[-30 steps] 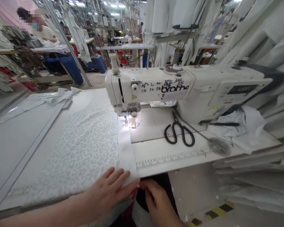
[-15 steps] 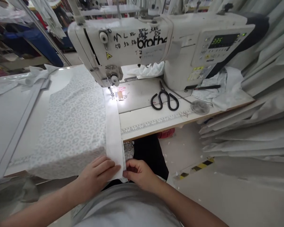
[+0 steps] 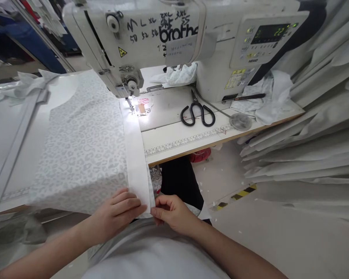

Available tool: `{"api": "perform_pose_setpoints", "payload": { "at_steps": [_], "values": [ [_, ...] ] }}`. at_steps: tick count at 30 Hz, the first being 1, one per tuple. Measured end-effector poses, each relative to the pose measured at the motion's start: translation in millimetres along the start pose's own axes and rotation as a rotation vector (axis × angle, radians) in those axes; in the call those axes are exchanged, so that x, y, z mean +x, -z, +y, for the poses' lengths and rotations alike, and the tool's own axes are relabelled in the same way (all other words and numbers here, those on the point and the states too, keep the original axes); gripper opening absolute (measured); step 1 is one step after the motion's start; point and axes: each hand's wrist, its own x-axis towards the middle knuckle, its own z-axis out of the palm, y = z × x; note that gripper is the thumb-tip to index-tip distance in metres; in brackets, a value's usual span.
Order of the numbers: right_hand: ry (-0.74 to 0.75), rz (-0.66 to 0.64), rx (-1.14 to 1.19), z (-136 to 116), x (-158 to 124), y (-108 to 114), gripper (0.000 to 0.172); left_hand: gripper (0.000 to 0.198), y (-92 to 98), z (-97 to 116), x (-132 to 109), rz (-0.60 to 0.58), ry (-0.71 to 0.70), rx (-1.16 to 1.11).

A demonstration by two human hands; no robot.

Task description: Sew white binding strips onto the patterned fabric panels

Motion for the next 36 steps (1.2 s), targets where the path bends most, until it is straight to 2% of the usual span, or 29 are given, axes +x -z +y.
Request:
{"api": "perform_pose_setpoints", "payload": {
  "at_steps": [9,12,14,16,17,18,20,23,26,28,29,32,36],
  "values": [
    [-0.03,-0.019,0.162,16.4,6.4,3.6,0.033,0.022,-9.7,2.4,-4.5,0.048,0.03,0.033],
    [-0.019,-0.048,0.127,14.6,4.6,4.8,0.03,0.021,-12.9,4.4,-6.8,0.088,0.035,0.089],
    [0.108,0.01,-0.077,6.6,-0.2,6.4,0.023,0.022,-13.2,6.3,-7.0,0.084,0.058,0.073],
    [0.383,0.144,-0.437,-4.2,-5.3,8.7,0.009,0.022,-11.9,9.5,-6.0,0.071,0.083,0.021],
    [0.549,0.195,-0.643,-9.6,-6.9,9.7,0.01,0.021,-10.6,11.6,-5.0,0.066,0.096,-0.006],
    [0.704,0.206,-0.836,-14.6,-7.6,10.5,0.019,0.021,-8.7,13.9,-3.5,0.063,0.111,-0.03],
    [0.909,0.115,-1.13,-23.1,-5.9,10.8,0.025,0.02,-3.0,17.9,0.7,0.057,0.132,-0.077],
    [0.972,-0.017,-1.339,-33.2,-0.4,7.2,0.018,0.015,10.9,15.6,10.0,0.013,0.195,-0.226],
    [0.987,-0.006,-1.36,-38.6,3.3,2.0,0.021,0.014,26.8,-4.8,19.6,0.112,0.378,-0.309],
    [1.053,0.039,-1.354,-38.1,6.7,0.2,0.023,0.02,35.1,-27.1,23.5,0.188,0.509,-0.188],
    [1.103,0.069,-1.352,-36.9,9.4,0.1,0.024,0.023,38.1,-39.1,24.3,0.189,0.548,-0.103],
    [1.212,0.134,-1.344,-34.9,22.4,1.5,0.024,0.034,43.4,-70.1,23.3,0.097,0.565,0.071],
    [1.234,0.113,-1.339,-44.7,42.9,3.6,0.024,0.043,49.4,-94.5,21.4,-0.008,0.551,0.14]
  ]
}}
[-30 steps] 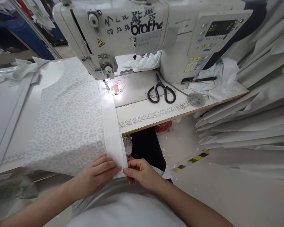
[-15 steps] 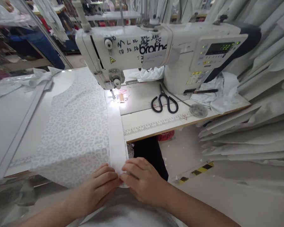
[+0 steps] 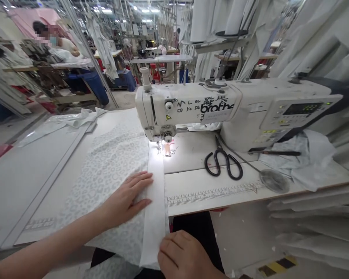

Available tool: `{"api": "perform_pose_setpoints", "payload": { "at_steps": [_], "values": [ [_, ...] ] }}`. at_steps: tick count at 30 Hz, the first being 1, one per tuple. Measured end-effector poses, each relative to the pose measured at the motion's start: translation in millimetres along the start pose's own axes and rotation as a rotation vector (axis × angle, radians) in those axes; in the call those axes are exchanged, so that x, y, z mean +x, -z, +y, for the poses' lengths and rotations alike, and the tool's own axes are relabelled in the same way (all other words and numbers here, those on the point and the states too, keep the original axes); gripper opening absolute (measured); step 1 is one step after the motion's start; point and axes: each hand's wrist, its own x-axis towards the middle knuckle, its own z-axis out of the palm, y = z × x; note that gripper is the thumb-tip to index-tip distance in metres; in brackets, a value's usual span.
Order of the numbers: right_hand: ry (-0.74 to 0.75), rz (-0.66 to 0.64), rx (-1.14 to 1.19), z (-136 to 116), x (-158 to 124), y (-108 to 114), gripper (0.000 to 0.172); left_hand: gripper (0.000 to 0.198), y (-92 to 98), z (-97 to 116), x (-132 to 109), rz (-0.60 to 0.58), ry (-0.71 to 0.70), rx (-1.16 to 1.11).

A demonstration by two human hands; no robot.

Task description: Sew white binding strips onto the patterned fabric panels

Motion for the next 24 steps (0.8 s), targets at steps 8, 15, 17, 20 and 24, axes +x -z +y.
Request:
{"api": "perform_pose_setpoints", "payload": {
  "at_steps": [8,15,17,20,24],
  "values": [
    [-0.038,-0.1,0.02,28.5,31.3,1.6,0.023,0.051,14.2,-36.6,32.0,-0.056,-0.039,0.076],
    [-0.03,-0.169,-0.029,52.9,52.5,2.3,0.026,0.036,9.5,-23.8,38.9,0.016,-0.079,0.085],
    [-0.023,-0.166,-0.059,60.6,58.4,0.8,0.024,0.032,4.6,-11.0,32.5,-0.004,-0.071,-0.015],
    [-0.002,-0.167,-0.092,72.1,67.0,-2.7,0.022,0.03,0.1,-8.7,29.5,0.017,-0.039,-0.12],
    [-0.001,-0.128,-0.14,87.0,79.3,-7.8,0.025,0.031,4.6,-34.8,42.0,-0.01,-0.089,-0.052]
  ]
}}
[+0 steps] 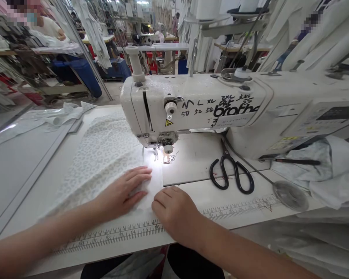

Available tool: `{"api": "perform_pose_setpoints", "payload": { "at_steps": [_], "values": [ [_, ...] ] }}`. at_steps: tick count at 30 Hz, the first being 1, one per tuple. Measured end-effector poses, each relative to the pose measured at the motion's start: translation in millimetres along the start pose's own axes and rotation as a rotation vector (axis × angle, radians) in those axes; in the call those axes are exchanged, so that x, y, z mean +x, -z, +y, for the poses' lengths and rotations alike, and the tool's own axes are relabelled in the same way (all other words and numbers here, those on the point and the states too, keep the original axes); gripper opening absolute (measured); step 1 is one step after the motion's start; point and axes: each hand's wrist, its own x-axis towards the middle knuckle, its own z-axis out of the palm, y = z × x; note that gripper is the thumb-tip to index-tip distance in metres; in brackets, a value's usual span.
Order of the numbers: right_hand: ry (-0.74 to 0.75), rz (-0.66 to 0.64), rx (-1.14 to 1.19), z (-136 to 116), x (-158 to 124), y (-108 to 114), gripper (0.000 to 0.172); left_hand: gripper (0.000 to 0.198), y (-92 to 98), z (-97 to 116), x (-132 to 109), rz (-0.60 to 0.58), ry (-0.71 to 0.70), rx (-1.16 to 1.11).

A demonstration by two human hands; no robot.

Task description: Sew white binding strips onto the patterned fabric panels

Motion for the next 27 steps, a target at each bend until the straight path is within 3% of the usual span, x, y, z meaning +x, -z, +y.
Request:
{"api": "perform_pose_setpoints", "payload": {
  "at_steps": [3,10,27],
  "values": [
    [-0.017,0.002,-0.022,11.0,9.7,-3.6,0.028,0.029,5.0,-13.3,8.3,-0.016,-0.043,0.048],
    [-0.069,0.026,0.02,31.0,21.2,-8.8,0.025,0.03,6.5,-14.7,19.3,0.008,0.055,0.065],
    [-0.121,-0.113,0.059,32.5,15.0,-14.9,0.019,0.037,-2.7,-30.6,8.7,0.106,0.121,-0.033]
  ]
}}
